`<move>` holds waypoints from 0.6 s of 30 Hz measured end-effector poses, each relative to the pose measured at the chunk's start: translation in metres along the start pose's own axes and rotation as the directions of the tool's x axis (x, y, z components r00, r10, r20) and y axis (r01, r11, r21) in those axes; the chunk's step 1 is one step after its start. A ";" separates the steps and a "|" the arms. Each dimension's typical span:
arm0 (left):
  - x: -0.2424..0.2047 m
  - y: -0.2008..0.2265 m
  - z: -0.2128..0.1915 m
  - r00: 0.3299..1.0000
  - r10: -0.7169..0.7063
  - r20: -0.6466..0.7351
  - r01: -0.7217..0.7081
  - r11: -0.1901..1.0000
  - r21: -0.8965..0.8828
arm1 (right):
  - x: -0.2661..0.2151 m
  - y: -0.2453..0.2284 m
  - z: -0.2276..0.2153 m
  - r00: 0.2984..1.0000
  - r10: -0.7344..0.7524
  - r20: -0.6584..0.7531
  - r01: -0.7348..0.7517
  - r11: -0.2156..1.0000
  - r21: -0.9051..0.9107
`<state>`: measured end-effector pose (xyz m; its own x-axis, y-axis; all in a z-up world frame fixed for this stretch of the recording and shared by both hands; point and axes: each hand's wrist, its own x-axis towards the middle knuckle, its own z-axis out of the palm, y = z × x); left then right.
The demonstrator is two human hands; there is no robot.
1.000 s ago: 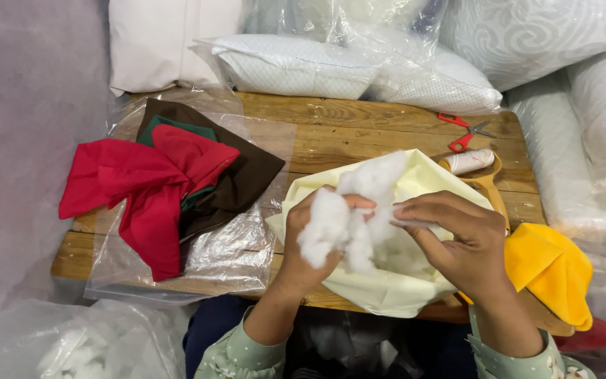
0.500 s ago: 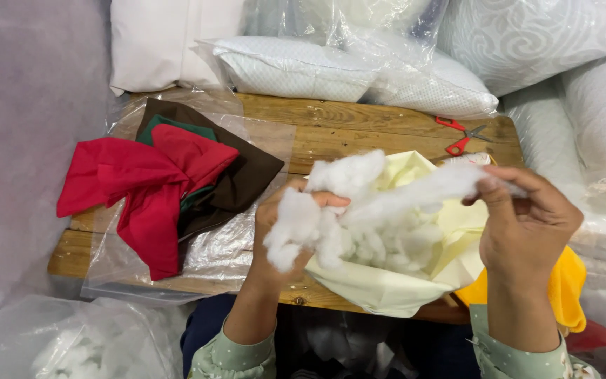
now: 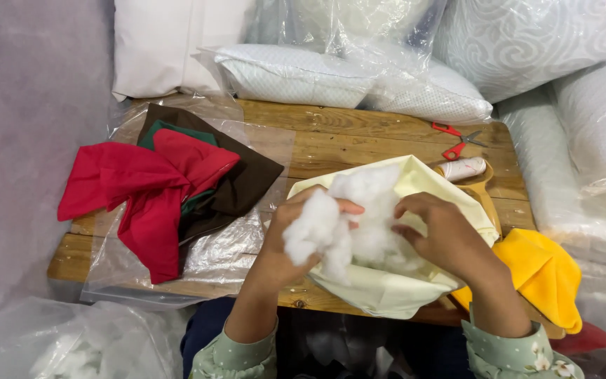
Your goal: The person stuffs a light yellow pillowcase with white synthetic filling by hand. They repeatedly reach into a large plastic bag to grab handfuls of the fluffy material, fluff it, and push it into the pillowcase opening. The person works at a wooden table surrounded by other pillows and fabric pieces.
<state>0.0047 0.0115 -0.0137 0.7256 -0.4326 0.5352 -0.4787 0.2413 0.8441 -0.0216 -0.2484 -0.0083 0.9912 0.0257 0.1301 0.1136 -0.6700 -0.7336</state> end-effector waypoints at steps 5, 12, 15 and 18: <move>0.013 0.017 0.007 0.996 0.001 0.084 0.006 0.996 -0.089 | -0.005 -0.001 -0.009 0.927 -0.279 -0.250 0.274 0.960 -0.057; 0.007 -0.004 0.019 0.983 -0.078 0.166 0.097 0.990 -0.106 | -0.012 -0.019 0.001 0.923 -0.368 -0.112 0.379 0.816 0.437; 0.010 -0.001 0.020 0.982 -0.078 0.174 0.090 0.994 -0.063 | -0.011 -0.016 0.000 0.892 -0.427 -0.147 0.451 0.825 0.340; 0.015 0.015 0.018 0.990 -0.041 0.134 0.054 0.994 -0.091 | -0.012 -0.006 -0.003 0.892 -0.391 -0.229 0.444 0.854 0.271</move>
